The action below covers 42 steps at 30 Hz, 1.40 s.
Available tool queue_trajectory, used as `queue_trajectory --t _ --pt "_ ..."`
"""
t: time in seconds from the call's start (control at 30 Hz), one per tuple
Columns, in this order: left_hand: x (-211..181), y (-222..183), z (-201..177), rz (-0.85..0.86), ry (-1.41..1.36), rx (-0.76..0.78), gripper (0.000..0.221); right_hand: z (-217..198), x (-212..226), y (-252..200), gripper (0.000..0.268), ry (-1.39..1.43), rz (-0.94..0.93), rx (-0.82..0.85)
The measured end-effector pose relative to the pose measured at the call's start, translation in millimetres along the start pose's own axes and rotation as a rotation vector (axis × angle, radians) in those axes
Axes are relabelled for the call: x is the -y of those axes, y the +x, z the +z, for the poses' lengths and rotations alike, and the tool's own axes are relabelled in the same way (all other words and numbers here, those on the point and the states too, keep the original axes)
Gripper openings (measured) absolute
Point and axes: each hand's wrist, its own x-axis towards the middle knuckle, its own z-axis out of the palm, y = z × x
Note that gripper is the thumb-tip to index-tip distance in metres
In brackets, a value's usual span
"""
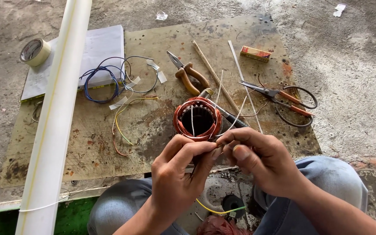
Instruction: Stripping insulation from wires and connecting them to a motor stator during a repair process.
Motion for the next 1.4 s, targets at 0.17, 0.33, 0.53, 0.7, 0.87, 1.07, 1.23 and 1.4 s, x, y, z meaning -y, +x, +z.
queue_trajectory --t 0.17,0.33,0.53,0.7,0.87,1.07,1.23,1.4 --pt "1 0 0 -0.024 0.011 -0.012 0.009 -6 4 -1 0.041 0.033 -0.014 -0.046" --pt "2 -3 0 -0.052 -0.002 0.019 0.009 -4 -2 -3 0.050 0.006 -0.025 0.081" --pt "2 -2 -3 -0.009 -0.029 0.074 0.013 -3 -8 -4 0.035 -0.046 -0.029 0.064" --pt "3 -2 -4 -0.011 -0.037 0.090 0.011 -5 -11 -4 0.031 -0.095 -0.010 0.050" --pt "2 -2 -5 -0.019 -0.038 0.079 0.010 -5 -6 -5 0.035 -0.048 0.030 -0.022" --pt "0 0 -6 -0.023 -0.066 0.080 0.010 -7 -4 -3 0.046 -0.027 -0.002 0.043" --pt "0 -1 -6 -0.027 -0.093 0.095 0.013 -4 -13 -6 0.033 0.058 0.016 0.069" --pt "-1 0 -7 -0.010 -0.055 0.074 0.010 -3 -9 -5 0.035 0.071 0.035 0.006"
